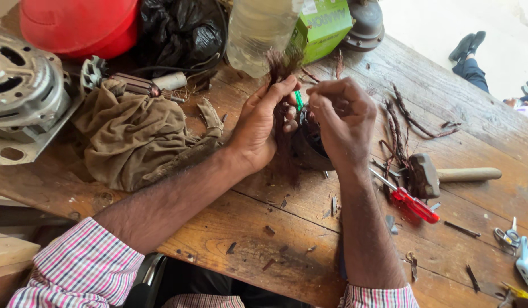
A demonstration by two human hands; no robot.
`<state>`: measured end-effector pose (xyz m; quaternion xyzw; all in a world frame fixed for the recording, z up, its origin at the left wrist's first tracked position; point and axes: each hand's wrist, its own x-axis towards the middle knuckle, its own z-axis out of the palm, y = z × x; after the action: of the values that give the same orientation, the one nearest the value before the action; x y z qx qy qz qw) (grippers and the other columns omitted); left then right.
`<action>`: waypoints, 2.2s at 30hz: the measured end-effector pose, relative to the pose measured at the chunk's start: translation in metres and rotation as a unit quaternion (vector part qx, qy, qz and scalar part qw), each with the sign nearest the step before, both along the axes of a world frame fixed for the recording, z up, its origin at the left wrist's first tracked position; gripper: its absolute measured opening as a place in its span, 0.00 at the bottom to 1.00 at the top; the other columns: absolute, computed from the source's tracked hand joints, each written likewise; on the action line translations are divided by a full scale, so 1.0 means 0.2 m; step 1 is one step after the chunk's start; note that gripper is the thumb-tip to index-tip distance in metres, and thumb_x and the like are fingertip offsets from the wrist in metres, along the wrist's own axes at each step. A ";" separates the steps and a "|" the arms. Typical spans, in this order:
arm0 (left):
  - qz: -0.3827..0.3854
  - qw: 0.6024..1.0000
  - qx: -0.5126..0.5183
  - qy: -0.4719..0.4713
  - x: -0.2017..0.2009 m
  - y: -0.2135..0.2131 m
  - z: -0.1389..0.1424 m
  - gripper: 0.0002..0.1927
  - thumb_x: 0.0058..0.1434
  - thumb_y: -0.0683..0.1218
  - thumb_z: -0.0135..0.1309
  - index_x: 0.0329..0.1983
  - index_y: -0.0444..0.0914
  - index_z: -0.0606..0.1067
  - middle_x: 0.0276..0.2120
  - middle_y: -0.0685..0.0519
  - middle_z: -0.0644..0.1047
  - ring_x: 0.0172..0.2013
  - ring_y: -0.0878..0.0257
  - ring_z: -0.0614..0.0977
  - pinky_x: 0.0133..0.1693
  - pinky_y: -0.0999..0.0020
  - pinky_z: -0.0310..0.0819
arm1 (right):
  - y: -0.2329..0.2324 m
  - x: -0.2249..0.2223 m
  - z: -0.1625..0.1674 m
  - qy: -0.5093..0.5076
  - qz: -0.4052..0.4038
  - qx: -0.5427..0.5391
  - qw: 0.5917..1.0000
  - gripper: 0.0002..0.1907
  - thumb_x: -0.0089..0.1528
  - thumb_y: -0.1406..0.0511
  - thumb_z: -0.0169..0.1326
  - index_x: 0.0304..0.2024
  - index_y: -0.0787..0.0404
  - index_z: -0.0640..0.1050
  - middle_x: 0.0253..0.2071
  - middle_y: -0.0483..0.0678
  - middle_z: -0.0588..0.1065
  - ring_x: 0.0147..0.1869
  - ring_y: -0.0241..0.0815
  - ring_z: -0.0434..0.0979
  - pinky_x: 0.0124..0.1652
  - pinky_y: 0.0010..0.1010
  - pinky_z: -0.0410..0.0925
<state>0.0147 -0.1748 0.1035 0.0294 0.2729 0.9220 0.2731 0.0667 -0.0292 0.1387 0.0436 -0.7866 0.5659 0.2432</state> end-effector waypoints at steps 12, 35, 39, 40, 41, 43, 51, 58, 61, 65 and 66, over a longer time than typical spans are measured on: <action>0.025 0.999 -0.012 0.044 0.01 0.01 -0.01 0.07 0.63 0.46 0.61 0.41 0.41 0.77 0.30 0.62 0.73 0.27 0.74 0.72 0.27 0.77 0.66 | -0.04 0.00 0.04 -0.021 0.007 -0.041 0.999 0.11 0.67 0.73 0.61 0.51 0.66 0.75 0.39 0.50 0.81 0.41 0.31 0.80 0.39 0.20 0.73; 0.030 0.998 0.025 0.044 -0.03 0.00 -0.01 0.06 0.66 0.46 0.58 0.42 0.39 0.76 0.29 0.60 0.72 0.29 0.72 0.72 0.27 0.75 0.66 | -0.01 0.01 0.03 -0.048 0.060 -0.081 0.994 0.18 0.66 0.75 0.49 0.58 0.67 0.70 0.31 0.42 0.74 0.31 0.27 0.69 0.31 0.19 0.63; 0.021 0.998 0.016 0.058 0.00 0.01 -0.01 0.06 0.65 0.43 0.59 0.41 0.41 0.74 0.30 0.61 0.72 0.29 0.73 0.72 0.28 0.77 0.65 | -0.04 0.00 0.04 -0.075 -0.006 -0.047 0.996 0.12 0.69 0.67 0.57 0.53 0.66 0.75 0.28 0.40 0.74 0.28 0.25 0.70 0.28 0.18 0.63; 0.018 0.998 0.014 0.059 0.00 0.01 -0.01 0.06 0.65 0.43 0.59 0.41 0.41 0.74 0.30 0.61 0.73 0.29 0.74 0.72 0.28 0.76 0.66 | -0.04 0.00 0.04 -0.072 -0.016 -0.031 0.997 0.10 0.69 0.66 0.58 0.50 0.67 0.77 0.28 0.40 0.75 0.28 0.25 0.70 0.27 0.19 0.62; 0.016 0.998 0.012 0.060 0.00 0.01 -0.01 0.06 0.64 0.43 0.60 0.41 0.41 0.74 0.30 0.62 0.73 0.29 0.74 0.72 0.28 0.76 0.66 | -0.04 0.00 0.04 -0.070 -0.025 -0.014 0.997 0.10 0.70 0.65 0.59 0.47 0.67 0.78 0.28 0.41 0.76 0.28 0.25 0.70 0.27 0.19 0.62; 0.026 0.997 0.006 0.073 -0.01 0.00 -0.01 0.06 0.64 0.43 0.59 0.41 0.41 0.75 0.31 0.61 0.73 0.28 0.73 0.72 0.28 0.76 0.66 | -0.04 0.00 0.03 -0.058 -0.016 -0.014 0.998 0.08 0.69 0.66 0.59 0.45 0.67 0.78 0.29 0.41 0.76 0.29 0.25 0.72 0.28 0.18 0.66; 0.022 0.998 0.015 0.052 -0.04 0.01 -0.04 0.06 0.63 0.43 0.60 0.39 0.38 0.75 0.29 0.58 0.72 0.27 0.70 0.73 0.28 0.74 0.67 | 0.01 -0.01 -0.02 -0.052 -0.029 0.014 0.998 0.05 0.67 0.70 0.59 0.40 0.68 0.78 0.30 0.42 0.77 0.32 0.26 0.76 0.32 0.18 0.71; 0.009 1.000 0.001 0.026 -0.03 0.02 -0.05 0.05 0.64 0.44 0.59 0.37 0.40 0.74 0.28 0.60 0.72 0.26 0.73 0.72 0.27 0.76 0.66 | -0.04 0.00 0.00 0.012 -0.011 0.003 1.000 0.19 0.65 0.73 0.64 0.52 0.64 0.68 0.45 0.49 0.80 0.42 0.30 0.81 0.40 0.19 0.73; 0.009 0.999 0.006 0.030 -0.04 0.02 -0.06 0.06 0.64 0.44 0.59 0.36 0.40 0.74 0.28 0.60 0.71 0.25 0.73 0.72 0.26 0.76 0.66 | -0.07 0.01 0.02 0.019 -0.013 0.025 0.999 0.25 0.66 0.72 0.63 0.60 0.61 0.66 0.43 0.48 0.79 0.41 0.30 0.80 0.39 0.18 0.72; 0.001 0.999 0.012 0.035 -0.03 0.01 -0.06 0.07 0.64 0.45 0.60 0.35 0.38 0.74 0.27 0.59 0.71 0.25 0.71 0.71 0.27 0.75 0.66 | -0.09 0.02 0.03 0.040 -0.008 0.109 0.993 0.23 0.69 0.72 0.61 0.65 0.62 0.70 0.46 0.48 0.78 0.45 0.31 0.80 0.43 0.19 0.74; 0.003 0.999 0.004 0.032 -0.04 0.01 -0.06 0.07 0.64 0.45 0.59 0.35 0.39 0.74 0.27 0.59 0.71 0.25 0.72 0.71 0.26 0.75 0.66 | -0.10 0.02 0.03 0.039 -0.012 0.098 0.994 0.21 0.69 0.72 0.60 0.63 0.63 0.71 0.46 0.48 0.78 0.44 0.31 0.80 0.42 0.19 0.73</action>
<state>0.0072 -0.1725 0.0911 0.0589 0.2776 0.9226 0.2613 0.0712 -0.0487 0.1451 0.0799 -0.8284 0.4813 0.2752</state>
